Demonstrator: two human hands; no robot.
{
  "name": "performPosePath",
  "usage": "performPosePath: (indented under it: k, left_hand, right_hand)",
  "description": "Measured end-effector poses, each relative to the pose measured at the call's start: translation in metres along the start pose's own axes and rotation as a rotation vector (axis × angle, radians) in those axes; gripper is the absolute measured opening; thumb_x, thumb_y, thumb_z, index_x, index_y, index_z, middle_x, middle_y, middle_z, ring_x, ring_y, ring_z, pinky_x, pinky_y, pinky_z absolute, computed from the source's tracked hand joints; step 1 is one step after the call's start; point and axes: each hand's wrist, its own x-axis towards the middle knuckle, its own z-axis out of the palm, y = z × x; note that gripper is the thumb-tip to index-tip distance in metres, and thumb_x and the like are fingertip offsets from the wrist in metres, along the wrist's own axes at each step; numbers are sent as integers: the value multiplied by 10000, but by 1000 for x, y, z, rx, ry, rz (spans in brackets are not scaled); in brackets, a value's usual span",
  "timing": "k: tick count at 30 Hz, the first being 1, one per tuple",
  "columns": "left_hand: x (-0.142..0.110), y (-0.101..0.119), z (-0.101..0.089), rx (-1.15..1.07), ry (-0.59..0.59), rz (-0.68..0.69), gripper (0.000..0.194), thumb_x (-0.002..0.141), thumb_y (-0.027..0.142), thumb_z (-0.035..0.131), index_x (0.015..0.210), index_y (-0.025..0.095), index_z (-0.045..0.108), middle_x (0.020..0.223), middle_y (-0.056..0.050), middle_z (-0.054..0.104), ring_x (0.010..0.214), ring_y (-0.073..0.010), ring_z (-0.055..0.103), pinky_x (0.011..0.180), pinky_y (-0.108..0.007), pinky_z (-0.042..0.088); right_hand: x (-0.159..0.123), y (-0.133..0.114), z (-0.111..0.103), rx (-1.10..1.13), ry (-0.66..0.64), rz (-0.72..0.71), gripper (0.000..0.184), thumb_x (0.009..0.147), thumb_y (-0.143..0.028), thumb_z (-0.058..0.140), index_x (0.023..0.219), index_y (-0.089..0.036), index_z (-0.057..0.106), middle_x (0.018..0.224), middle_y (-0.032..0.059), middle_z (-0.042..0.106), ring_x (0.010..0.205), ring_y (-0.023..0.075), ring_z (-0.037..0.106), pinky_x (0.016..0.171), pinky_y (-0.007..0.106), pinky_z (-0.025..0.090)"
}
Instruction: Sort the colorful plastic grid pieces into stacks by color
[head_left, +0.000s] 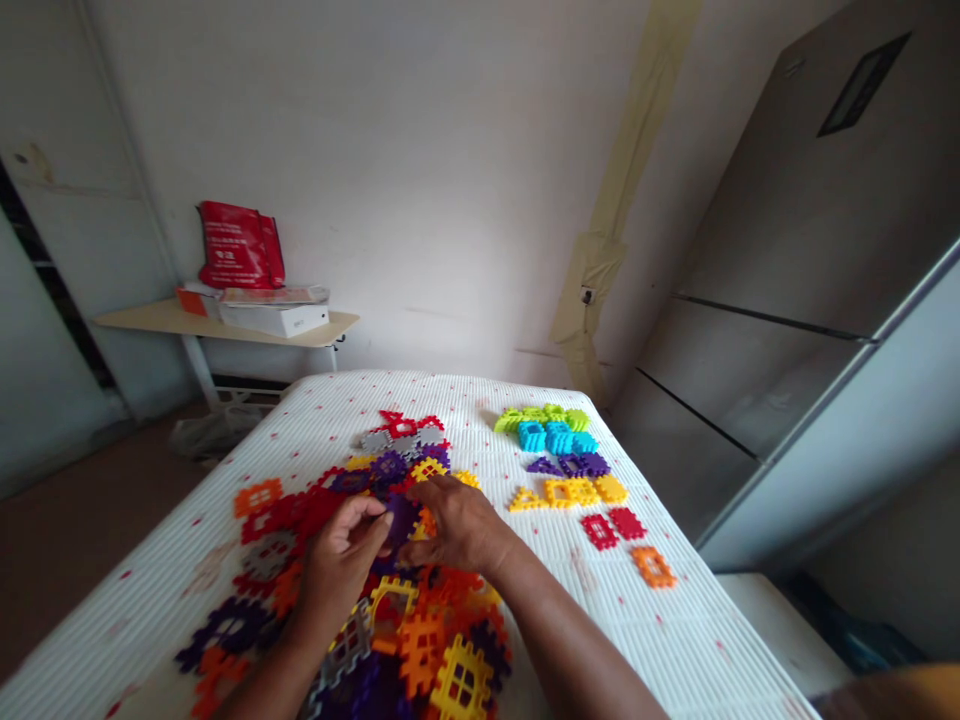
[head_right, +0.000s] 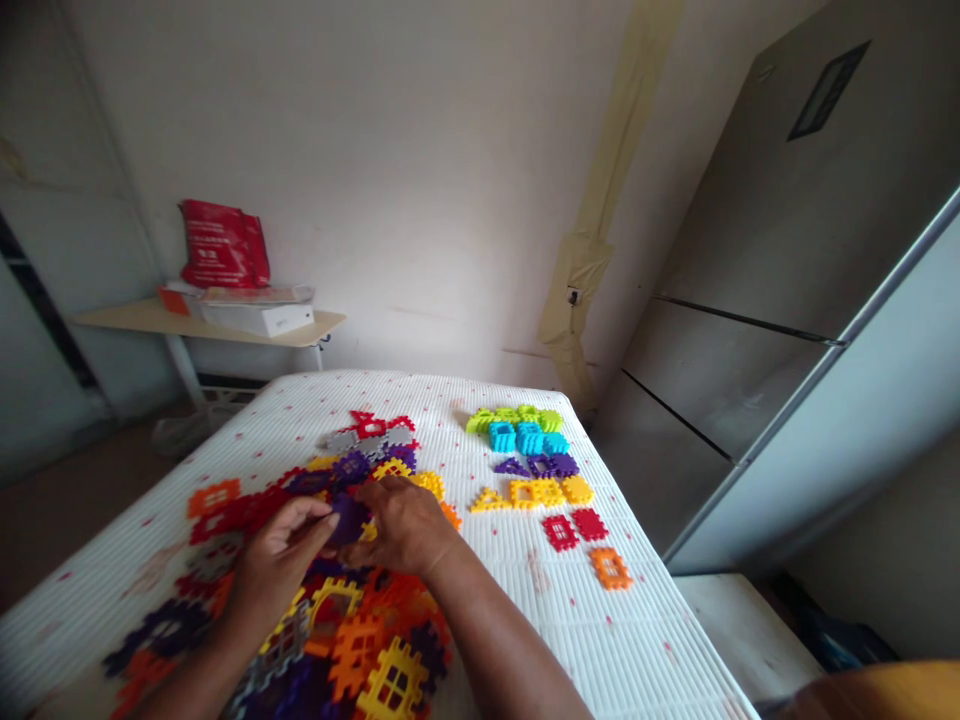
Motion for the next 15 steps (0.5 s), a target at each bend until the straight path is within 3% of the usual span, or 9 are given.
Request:
performPosePath:
  k: [4, 11, 15]
  left_hand:
    - [1, 4, -1, 18, 25, 22, 277, 671, 450, 642, 768, 201, 569, 698, 10, 608, 677, -159, 585, 630, -254, 500]
    - [2, -3, -2, -14, 2, -29, 357, 630, 498, 674, 792, 206, 549, 656, 34, 595, 539, -142, 583, 526, -245, 496]
    - [2, -7, -1, -60, -35, -80, 405, 628, 521, 686, 866, 219, 559, 705, 25, 630, 558, -154, 623, 547, -254, 526]
  right_hand:
    - [2, -5, 9, -73, -2, 34, 538, 721, -505, 673, 1141, -189, 562, 993, 82, 620, 915, 225, 587, 754, 304, 483]
    - [4, -3, 14, -126, 3, -32, 514, 749, -497, 654, 1150, -193, 544, 999, 76, 626, 910, 221, 587, 790, 316, 477]
    - [3, 6, 8, -43, -4, -85, 485, 754, -458, 666, 1144, -187, 569, 989, 71, 634, 916, 207, 593, 813, 297, 468]
